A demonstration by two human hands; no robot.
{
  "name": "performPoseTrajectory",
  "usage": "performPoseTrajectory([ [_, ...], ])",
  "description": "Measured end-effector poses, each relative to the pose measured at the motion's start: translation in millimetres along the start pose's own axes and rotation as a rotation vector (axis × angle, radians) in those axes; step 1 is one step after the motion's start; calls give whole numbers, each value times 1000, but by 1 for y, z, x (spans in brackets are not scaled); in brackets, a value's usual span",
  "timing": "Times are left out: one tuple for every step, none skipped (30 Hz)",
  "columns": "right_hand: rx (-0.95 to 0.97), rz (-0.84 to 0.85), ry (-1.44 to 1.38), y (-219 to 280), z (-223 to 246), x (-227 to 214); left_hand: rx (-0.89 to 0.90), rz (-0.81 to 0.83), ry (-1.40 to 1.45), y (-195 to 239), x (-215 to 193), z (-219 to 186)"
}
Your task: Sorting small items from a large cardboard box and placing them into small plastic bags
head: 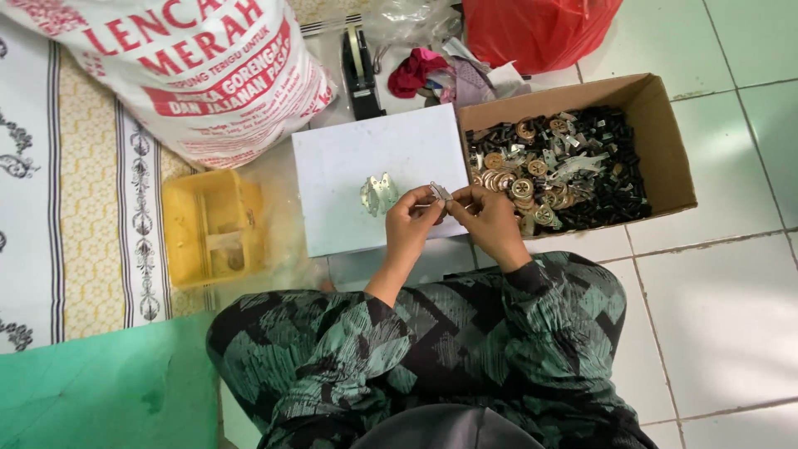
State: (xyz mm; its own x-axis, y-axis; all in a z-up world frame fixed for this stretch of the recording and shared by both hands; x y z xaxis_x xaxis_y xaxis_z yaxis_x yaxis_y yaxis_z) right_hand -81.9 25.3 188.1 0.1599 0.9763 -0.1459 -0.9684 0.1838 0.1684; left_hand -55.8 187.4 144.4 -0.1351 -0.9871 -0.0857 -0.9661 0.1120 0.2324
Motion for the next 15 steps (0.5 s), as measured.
performPoseTrajectory([
  [-1,12,0,5,3,11,-2,-12,1,3,-11,3],
  [-2,40,-16,9,6,22,2,-18,12,7,-22,6],
  [-3,68,-32,14,8,34,6,-25,23,10,-32,9],
  [-4,80,-32,15,5,42,4,-37,23,13,-40,10],
  [-8,83,-46,16,2,49,7,-30,56,16,-47,11],
  [-12,87,-60,18,-1,56,11,-24,88,19,-53,12],
  [-13,95,-58,19,-1,62,10,-32,90,18,-57,19],
  [1,101,-71,19,-2,67,21,-51,131,16,-61,25],
  [18,106,-84,21,-4,72,30,-68,172,16,-64,32],
  [20,113,-83,21,-6,75,27,-75,174,17,-65,35],
  [25,114,-86,21,-7,77,34,-83,181,16,-66,36],
  [30,114,-89,19,-8,79,41,-90,189,16,-67,38],
  [30,118,-87,20,-9,81,40,-93,191,14,-68,43],
  [33,118,-87,20,-11,81,48,-91,198,11,-68,47],
  [36,115,-86,20,-12,81,57,-85,204,9,-66,52],
])
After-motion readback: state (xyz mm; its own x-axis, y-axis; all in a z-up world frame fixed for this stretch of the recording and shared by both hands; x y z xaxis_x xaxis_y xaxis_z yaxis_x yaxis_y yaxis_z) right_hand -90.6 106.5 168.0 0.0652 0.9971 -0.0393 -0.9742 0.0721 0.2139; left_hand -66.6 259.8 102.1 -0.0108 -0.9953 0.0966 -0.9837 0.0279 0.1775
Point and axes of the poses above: each hand's wrist, its own y-axis away from the middle knuckle, its own x-axis out of the palm, z = x × y, the point moved 6 cm from there along -y, towards the middle knuckle, and after that the axes turned 12 degrees about -y, right-handed, at the moved point
